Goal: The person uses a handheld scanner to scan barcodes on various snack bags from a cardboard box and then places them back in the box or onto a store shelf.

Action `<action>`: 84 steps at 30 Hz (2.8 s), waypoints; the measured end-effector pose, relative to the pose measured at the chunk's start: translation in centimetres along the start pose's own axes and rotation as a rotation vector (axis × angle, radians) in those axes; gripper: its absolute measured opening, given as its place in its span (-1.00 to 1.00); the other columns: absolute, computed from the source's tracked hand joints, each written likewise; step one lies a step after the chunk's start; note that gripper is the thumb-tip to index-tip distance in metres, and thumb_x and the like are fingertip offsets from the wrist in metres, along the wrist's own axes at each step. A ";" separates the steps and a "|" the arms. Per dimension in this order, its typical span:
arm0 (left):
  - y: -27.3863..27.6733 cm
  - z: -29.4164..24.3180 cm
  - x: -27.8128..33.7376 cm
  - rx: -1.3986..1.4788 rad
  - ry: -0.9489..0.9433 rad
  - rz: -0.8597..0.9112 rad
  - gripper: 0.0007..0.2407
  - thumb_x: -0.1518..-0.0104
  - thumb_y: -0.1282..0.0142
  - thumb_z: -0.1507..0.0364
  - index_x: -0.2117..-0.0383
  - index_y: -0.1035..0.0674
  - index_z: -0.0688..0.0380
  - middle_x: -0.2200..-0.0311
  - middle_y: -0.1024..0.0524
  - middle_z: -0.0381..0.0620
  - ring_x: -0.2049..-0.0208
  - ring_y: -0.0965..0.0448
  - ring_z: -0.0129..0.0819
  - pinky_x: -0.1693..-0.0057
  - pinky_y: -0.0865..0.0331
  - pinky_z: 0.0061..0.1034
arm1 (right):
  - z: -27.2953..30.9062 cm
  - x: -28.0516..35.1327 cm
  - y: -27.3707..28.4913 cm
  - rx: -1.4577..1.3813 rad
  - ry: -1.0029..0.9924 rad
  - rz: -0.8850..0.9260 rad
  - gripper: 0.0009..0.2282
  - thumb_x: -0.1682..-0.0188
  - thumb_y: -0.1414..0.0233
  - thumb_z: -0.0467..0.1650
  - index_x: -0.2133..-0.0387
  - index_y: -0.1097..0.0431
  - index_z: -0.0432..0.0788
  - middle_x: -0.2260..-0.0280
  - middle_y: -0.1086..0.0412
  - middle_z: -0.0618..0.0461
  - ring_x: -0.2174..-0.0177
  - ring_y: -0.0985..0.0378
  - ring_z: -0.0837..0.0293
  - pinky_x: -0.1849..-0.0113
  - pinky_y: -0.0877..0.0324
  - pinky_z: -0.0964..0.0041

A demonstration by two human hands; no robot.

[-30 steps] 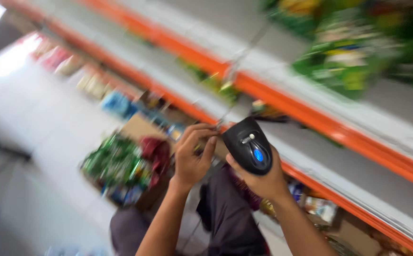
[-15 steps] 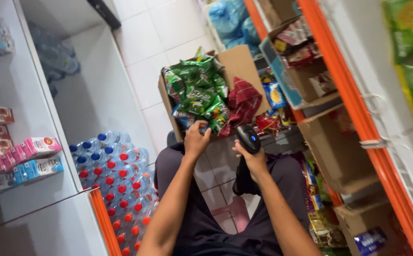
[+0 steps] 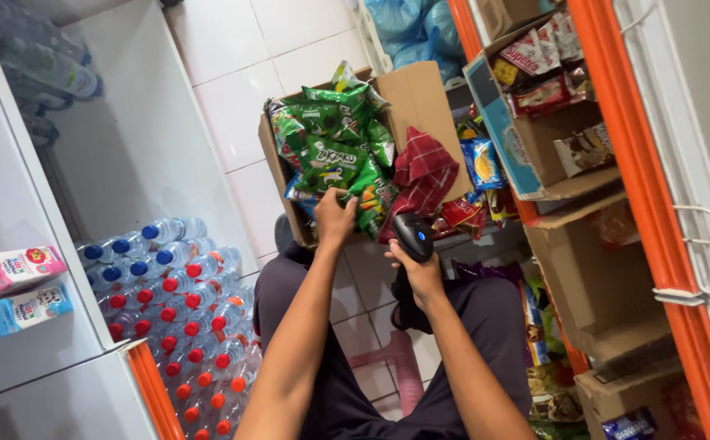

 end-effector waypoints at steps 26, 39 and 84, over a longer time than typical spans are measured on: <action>9.6 -25.5 27.0 0.865 -0.427 0.491 -0.44 -0.17 -0.22 0.37 -0.30 -0.25 0.18 -0.12 -0.42 -0.07 -0.14 -0.43 -0.33 -0.23 -0.31 -0.48 | 16.2 23.8 5.9 0.160 0.678 -0.220 -0.77 0.11 -0.26 -0.47 0.19 -0.53 -0.30 0.33 -0.55 0.06 0.36 -0.55 0.26 0.30 -0.47 0.37; 7.7 -26.4 28.9 0.846 -0.320 0.817 -0.67 -0.35 -0.09 0.36 -0.11 -0.52 0.37 0.05 -0.61 0.01 0.05 -0.58 -0.34 -0.11 -0.46 -0.41 | 17.9 29.3 13.5 0.049 0.648 -0.350 -0.68 0.18 -0.30 -0.44 0.15 -0.48 -0.28 0.30 -0.53 0.08 0.35 -0.56 0.26 0.28 -0.46 0.37; 11.0 -36.9 31.4 0.512 -0.979 0.464 -0.54 -0.14 -0.25 0.61 -0.22 -0.46 0.17 -0.08 -0.49 0.11 -0.06 -0.59 -0.15 -0.17 -0.46 -0.41 | 20.0 35.7 14.8 0.090 0.543 -0.413 -0.72 0.12 -0.27 -0.45 0.17 -0.45 -0.32 0.43 -0.47 0.05 0.51 -0.50 0.23 0.42 -0.41 0.32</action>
Point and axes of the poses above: each hand's wrist, its own x-axis away from the middle knuckle, its own y-axis out of the back of the hand, z = x × y, the point moved 7 cm from there along -x, towards the middle knuckle
